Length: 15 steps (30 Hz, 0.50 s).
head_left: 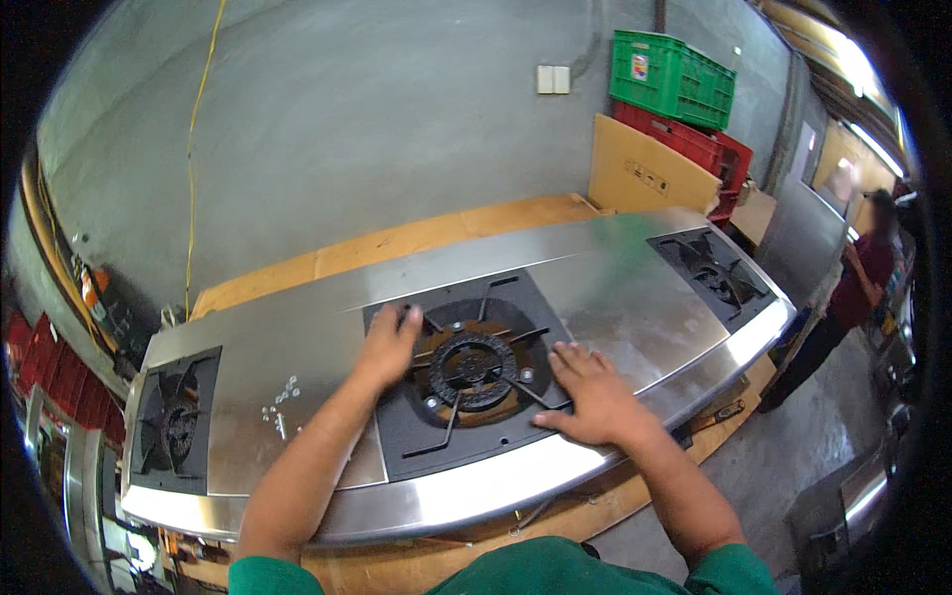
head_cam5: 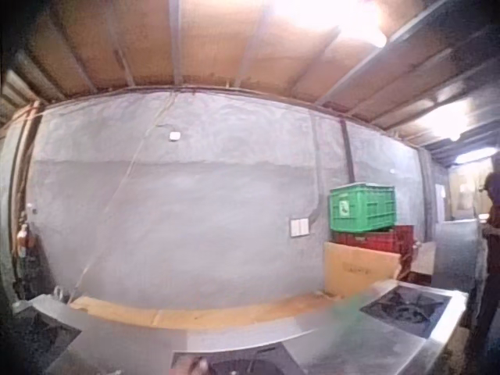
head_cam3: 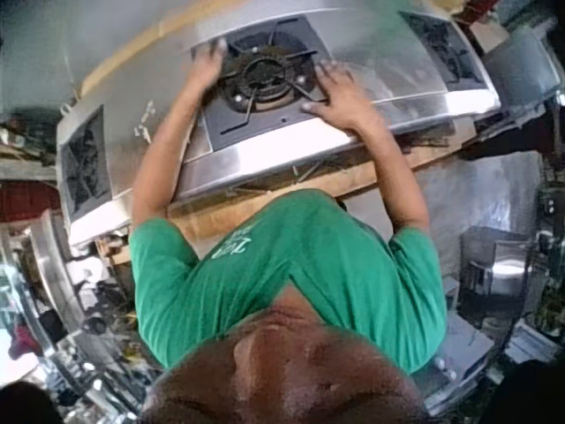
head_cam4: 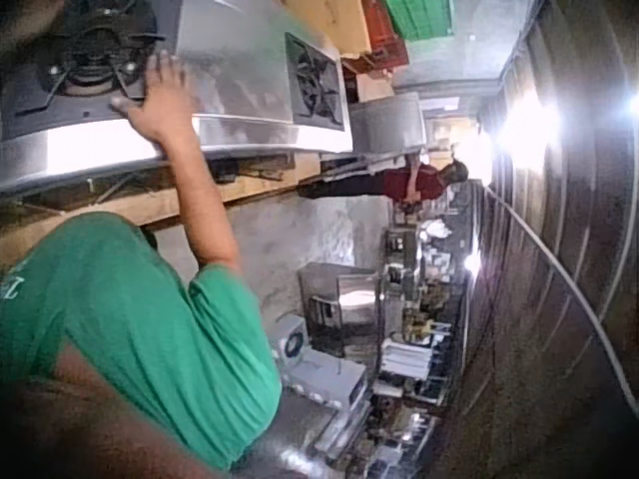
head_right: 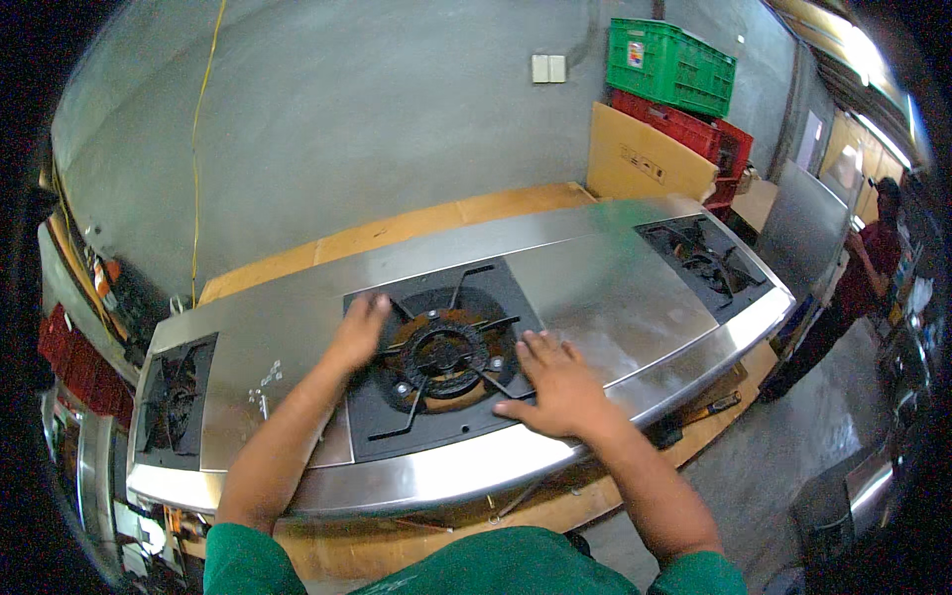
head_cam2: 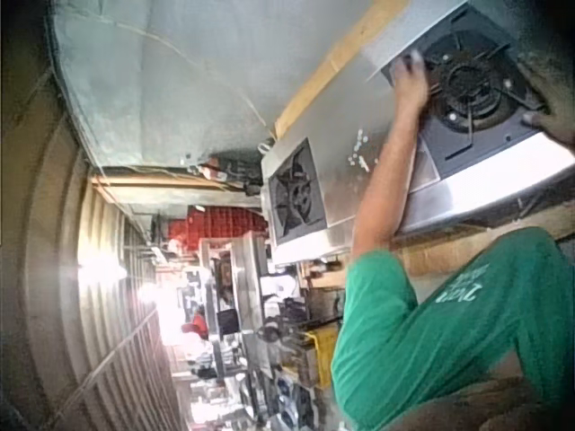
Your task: The person assembles a gas stove burner by connecting a copper gas line to the burner assembly, securing it with a nut, and placing the burner grate on top. The person uses a wrench to tighten the connection and adjusts the components to ensure proper fit.
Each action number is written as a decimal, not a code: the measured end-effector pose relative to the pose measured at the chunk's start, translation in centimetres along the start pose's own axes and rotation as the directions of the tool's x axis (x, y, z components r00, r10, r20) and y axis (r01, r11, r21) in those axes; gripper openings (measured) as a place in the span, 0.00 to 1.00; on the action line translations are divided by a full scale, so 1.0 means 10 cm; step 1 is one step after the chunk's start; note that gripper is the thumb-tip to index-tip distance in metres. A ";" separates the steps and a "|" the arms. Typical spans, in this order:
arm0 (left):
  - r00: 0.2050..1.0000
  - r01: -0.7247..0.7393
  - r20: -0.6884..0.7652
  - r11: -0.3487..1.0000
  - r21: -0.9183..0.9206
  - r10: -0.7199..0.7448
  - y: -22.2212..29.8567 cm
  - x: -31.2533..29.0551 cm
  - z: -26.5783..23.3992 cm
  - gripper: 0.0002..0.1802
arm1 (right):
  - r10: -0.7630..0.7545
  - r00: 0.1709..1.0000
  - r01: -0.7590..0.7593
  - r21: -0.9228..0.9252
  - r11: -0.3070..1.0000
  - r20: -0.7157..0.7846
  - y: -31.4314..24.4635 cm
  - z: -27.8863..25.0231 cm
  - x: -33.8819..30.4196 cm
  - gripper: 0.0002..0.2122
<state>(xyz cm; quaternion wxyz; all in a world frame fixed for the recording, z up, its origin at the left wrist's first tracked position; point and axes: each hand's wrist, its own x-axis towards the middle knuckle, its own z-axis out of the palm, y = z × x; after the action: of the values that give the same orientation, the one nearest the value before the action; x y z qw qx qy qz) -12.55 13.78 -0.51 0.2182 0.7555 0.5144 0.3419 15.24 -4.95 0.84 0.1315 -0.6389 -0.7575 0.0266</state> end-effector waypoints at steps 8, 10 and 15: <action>1.000 0.029 0.006 0.999 -0.016 -0.029 -0.11 0.00 0.18 0.30 | -0.010 0.989 0.021 -0.076 0.997 0.145 0.03 0.01 -0.01 0.46; 0.999 0.004 -0.054 1.000 -0.009 -0.005 -0.13 0.01 0.24 0.26 | -0.015 0.988 0.026 -0.068 0.997 0.156 0.07 -0.02 -0.03 0.43; 0.990 0.098 -0.089 0.987 -0.128 -0.110 -0.14 -0.09 0.02 0.15 | -0.116 0.981 0.109 0.051 0.993 0.153 0.12 0.00 -0.13 0.38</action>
<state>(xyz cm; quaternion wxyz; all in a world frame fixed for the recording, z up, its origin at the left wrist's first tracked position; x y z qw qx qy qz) -13.51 13.54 -1.88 0.2570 0.6954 0.5410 0.3971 16.57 -5.99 0.40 0.0870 -0.5881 -0.7996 0.0849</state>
